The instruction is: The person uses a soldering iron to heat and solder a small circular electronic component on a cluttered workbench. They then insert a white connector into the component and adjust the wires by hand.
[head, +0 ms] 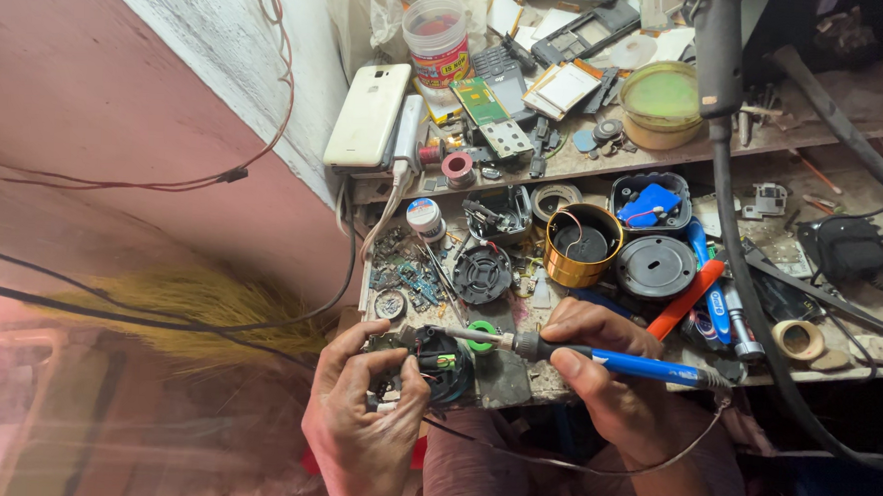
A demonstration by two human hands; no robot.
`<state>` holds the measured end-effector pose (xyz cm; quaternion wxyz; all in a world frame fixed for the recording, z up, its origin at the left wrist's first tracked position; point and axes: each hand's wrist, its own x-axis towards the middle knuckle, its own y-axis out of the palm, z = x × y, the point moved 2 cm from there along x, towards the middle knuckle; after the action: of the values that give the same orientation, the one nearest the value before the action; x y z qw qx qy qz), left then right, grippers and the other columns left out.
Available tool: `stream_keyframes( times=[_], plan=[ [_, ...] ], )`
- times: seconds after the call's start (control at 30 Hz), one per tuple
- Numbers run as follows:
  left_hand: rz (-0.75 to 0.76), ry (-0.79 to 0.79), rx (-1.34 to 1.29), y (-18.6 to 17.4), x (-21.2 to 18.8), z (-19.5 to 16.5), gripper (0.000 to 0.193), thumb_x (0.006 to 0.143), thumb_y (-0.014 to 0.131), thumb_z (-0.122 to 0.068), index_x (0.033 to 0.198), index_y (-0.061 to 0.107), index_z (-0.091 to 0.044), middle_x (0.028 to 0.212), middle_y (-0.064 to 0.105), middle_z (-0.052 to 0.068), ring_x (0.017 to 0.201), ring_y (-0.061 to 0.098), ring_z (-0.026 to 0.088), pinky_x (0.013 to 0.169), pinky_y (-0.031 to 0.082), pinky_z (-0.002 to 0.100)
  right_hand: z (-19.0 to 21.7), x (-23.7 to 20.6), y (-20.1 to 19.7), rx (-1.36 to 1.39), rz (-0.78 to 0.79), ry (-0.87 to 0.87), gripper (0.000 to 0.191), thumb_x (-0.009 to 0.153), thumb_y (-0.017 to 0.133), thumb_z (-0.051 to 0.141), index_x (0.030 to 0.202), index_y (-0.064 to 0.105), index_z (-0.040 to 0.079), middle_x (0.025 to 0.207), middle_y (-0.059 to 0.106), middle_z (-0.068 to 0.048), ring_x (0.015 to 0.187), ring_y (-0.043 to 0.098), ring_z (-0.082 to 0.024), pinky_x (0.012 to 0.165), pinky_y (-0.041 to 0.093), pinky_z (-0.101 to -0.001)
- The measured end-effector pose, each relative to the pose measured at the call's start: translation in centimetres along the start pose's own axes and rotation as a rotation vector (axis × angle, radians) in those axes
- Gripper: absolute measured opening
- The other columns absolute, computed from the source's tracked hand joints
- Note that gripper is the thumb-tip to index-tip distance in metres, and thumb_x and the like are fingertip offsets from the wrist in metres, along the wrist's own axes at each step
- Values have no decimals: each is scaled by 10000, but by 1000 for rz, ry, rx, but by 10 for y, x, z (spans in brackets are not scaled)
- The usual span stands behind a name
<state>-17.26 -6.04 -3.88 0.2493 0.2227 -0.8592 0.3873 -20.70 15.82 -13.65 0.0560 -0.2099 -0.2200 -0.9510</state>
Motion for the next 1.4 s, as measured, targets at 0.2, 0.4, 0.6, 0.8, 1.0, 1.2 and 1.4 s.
stream_keyframes(
  times=[0.2,0.4,0.6,0.8,1.0,1.2,1.4],
  plan=[
    [62,-59,-198,0,-8,0,315,768,808,-34,1034,640,-47,1366,632,155,1090,727,205,712,617,253,-3,0,2,165,-4,-46,183,952,669,76,1096,673,-37,995,623,-108,975,547,-184,906,449,-332],
    [35,73,-428,2,-24,3,639,814,763,89,1372,457,26,1506,501,249,1322,620,306,1050,584,374,-3,-6,-1,218,-112,-19,235,970,667,101,1154,644,-45,1088,627,-137,1007,575,-191,939,455,-332],
    [-53,-2,-648,-1,-39,11,658,868,662,156,1450,369,62,1539,462,255,1393,553,319,1143,514,407,2,-19,1,150,-187,-51,314,1023,661,135,1282,629,-40,1170,674,-166,1053,650,-211,949,497,-336],
    [-156,27,-438,-5,-44,9,614,848,745,111,1397,486,18,1335,632,162,1167,695,226,1022,588,321,21,-21,22,-162,-171,-119,334,1036,617,144,1349,598,31,1133,767,-163,1003,738,-220,936,589,-354],
    [-232,84,-255,-4,-47,2,600,833,794,51,1368,529,-14,1196,669,110,976,722,167,842,603,277,36,-11,73,-681,18,-369,266,964,679,2,1216,630,71,1084,776,-122,934,756,-186,791,603,-311],
    [-243,101,-299,-9,-46,1,527,843,802,33,1316,574,-15,1101,702,80,918,732,150,807,607,272,40,-8,89,-712,9,-342,285,948,615,-75,1201,570,49,1089,766,-126,884,760,-175,782,606,-293],
    [-86,79,-391,-22,-39,12,415,852,824,4,1225,644,-20,1101,740,96,974,778,179,846,616,280,37,-10,93,-722,14,-305,300,943,658,-35,1209,554,55,1122,772,-127,964,787,-202,823,617,-303]
  ],
)
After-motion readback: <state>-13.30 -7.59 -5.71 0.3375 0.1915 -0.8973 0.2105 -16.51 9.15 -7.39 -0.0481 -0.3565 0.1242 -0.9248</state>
